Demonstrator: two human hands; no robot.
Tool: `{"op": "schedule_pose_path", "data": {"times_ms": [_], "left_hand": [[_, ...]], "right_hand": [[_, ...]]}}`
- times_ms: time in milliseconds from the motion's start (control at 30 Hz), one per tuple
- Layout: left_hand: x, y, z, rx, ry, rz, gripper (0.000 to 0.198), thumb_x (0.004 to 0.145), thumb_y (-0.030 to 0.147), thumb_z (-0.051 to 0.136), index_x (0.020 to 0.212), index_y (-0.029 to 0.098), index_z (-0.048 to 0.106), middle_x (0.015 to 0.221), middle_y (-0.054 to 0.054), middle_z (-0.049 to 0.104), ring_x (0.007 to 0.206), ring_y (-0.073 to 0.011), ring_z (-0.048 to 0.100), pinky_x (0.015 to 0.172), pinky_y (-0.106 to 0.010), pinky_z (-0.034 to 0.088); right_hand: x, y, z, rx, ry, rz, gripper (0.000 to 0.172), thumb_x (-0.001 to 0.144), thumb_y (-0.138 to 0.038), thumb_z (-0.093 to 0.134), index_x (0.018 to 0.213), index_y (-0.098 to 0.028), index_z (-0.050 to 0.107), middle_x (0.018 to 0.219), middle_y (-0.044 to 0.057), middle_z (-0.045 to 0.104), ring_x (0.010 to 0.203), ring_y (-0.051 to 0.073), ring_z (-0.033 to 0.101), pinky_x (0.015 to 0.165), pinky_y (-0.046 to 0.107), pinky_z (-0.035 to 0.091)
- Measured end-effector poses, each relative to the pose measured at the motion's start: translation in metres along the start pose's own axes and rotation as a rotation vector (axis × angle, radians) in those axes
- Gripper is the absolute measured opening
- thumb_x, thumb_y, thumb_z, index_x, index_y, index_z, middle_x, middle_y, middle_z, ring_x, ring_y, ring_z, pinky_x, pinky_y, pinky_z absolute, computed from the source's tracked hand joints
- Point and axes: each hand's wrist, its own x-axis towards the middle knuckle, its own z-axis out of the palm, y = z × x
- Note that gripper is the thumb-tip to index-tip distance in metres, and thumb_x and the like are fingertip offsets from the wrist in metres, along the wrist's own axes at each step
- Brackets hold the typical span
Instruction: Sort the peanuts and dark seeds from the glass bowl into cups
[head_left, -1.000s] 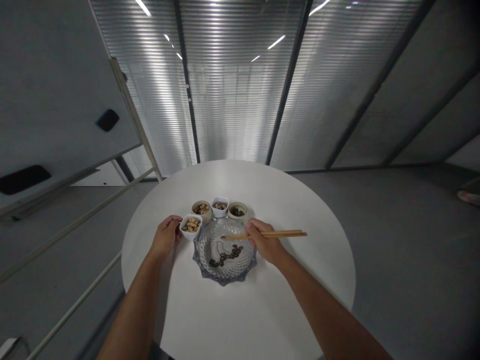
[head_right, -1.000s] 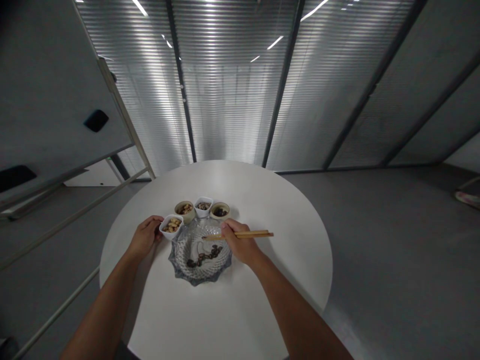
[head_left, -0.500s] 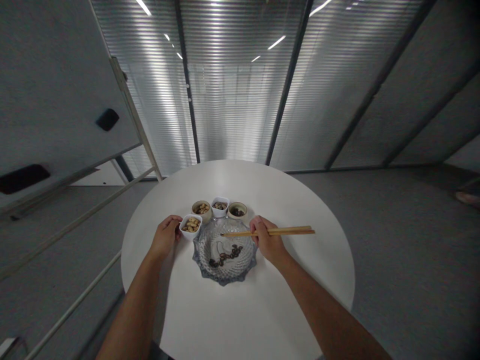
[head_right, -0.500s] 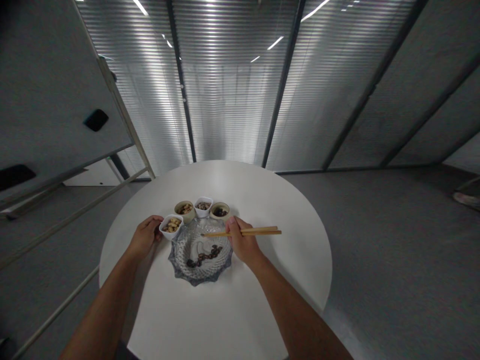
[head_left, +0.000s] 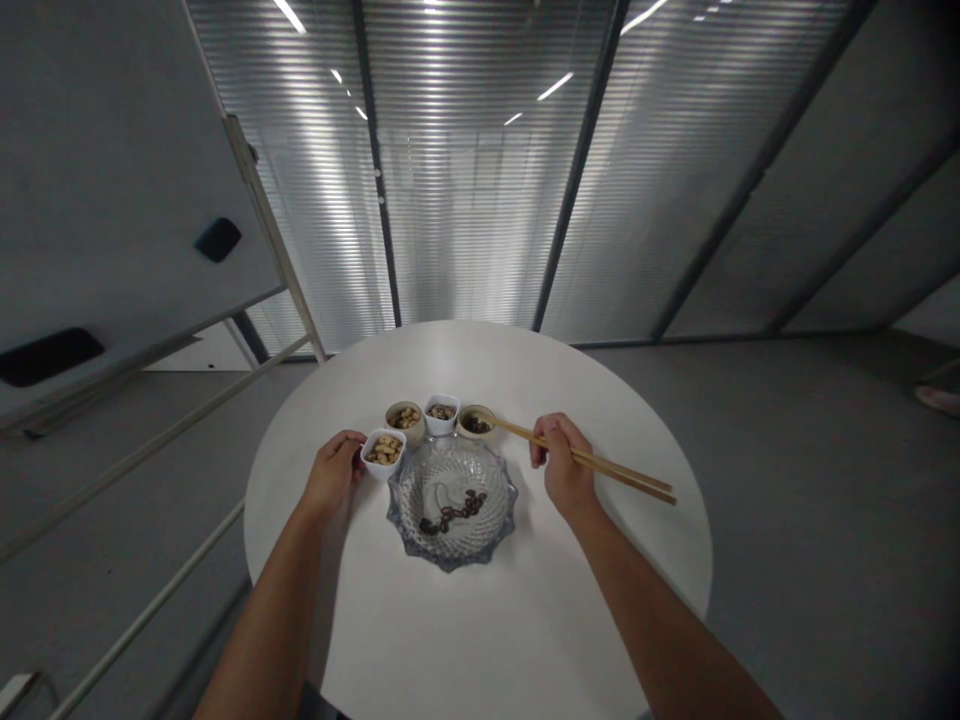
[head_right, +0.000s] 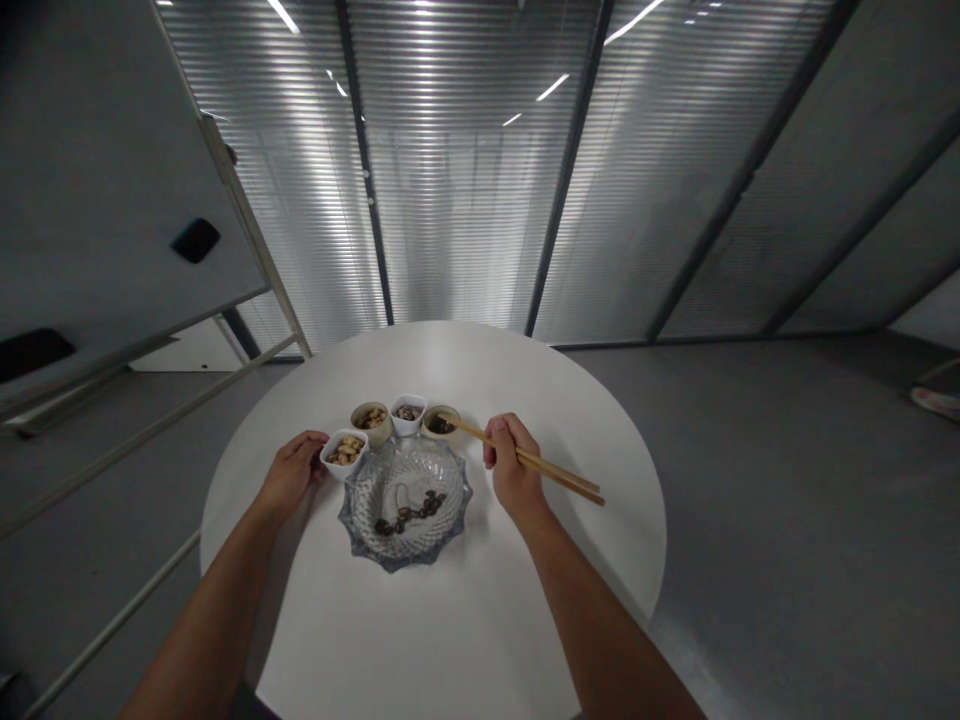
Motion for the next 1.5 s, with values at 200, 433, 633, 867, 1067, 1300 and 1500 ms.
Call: {"op": "schedule_pose_path", "data": {"times_ms": [200,433,633,867,1067,1300,1500], "left_hand": [[0.001,-0.001,0.0,-0.01,-0.001,-0.003,0.024,0.069,0.04,0.066,0.077,0.017,0.065,0.052,0.004,0.052,0.041,-0.0104,0.043,0.04,-0.023,0.029],[0.0,0.001,0.0,0.018,0.006,-0.005,0.024,0.07,0.04,0.065,0.077,0.017,0.065,0.05,0.004,0.052,0.039,-0.0111,0.043,0.04,-0.024,0.028],[0.0,0.001,0.0,0.018,0.014,-0.005,0.023,0.071,0.039,0.065,0.078,0.017,0.066,0.05,0.004,0.052,0.04,-0.011,0.043,0.04,-0.023,0.028],[0.001,-0.001,0.0,0.014,0.008,-0.007,0.024,0.071,0.04,0.065,0.078,0.017,0.066,0.05,0.004,0.052,0.039,-0.0108,0.043,0.04,-0.024,0.028],[0.001,0.0,0.0,0.009,0.013,-0.017,0.025,0.07,0.04,0.065,0.079,0.017,0.066,0.05,0.004,0.052,0.039,-0.011,0.043,0.04,-0.024,0.028],[0.004,-0.006,-0.003,0.005,-0.004,-0.01,0.023,0.073,0.04,0.065,0.081,0.018,0.065,0.052,0.004,0.053,0.04,-0.011,0.044,0.04,-0.024,0.03],[0.004,-0.006,-0.003,0.004,-0.013,0.011,0.024,0.073,0.04,0.065,0.08,0.017,0.065,0.051,0.004,0.052,0.041,-0.0109,0.044,0.041,-0.024,0.031]], "right_hand": [[-0.002,-0.001,-0.002,0.068,-0.076,0.047,0.037,0.095,-0.05,0.053,0.07,-0.023,0.053,0.047,-0.005,0.046,0.044,0.013,0.042,0.046,0.027,0.034],[-0.009,0.003,0.003,0.169,-0.353,0.202,0.039,0.084,-0.052,0.064,0.064,-0.021,0.053,0.045,-0.006,0.044,0.038,0.01,0.036,0.04,0.023,0.027],[-0.014,0.005,0.006,0.146,-0.545,0.251,0.044,0.082,-0.058,0.066,0.063,-0.021,0.052,0.046,-0.006,0.044,0.039,0.009,0.036,0.039,0.022,0.026],[-0.013,0.004,0.006,0.149,-0.569,0.248,0.042,0.082,-0.056,0.068,0.065,-0.02,0.054,0.048,-0.006,0.043,0.041,0.009,0.036,0.04,0.022,0.025],[-0.014,0.001,0.007,0.147,-0.59,0.247,0.038,0.084,-0.051,0.067,0.065,-0.02,0.055,0.048,-0.006,0.043,0.041,0.009,0.036,0.041,0.022,0.025],[-0.016,0.0,0.009,0.119,-0.611,0.25,0.036,0.086,-0.049,0.066,0.067,-0.02,0.055,0.048,-0.006,0.044,0.041,0.009,0.038,0.042,0.022,0.026],[-0.018,0.005,0.009,0.043,-0.633,0.188,0.042,0.095,-0.05,0.057,0.065,-0.021,0.05,0.048,-0.006,0.044,0.044,0.009,0.038,0.044,0.023,0.028]]}}
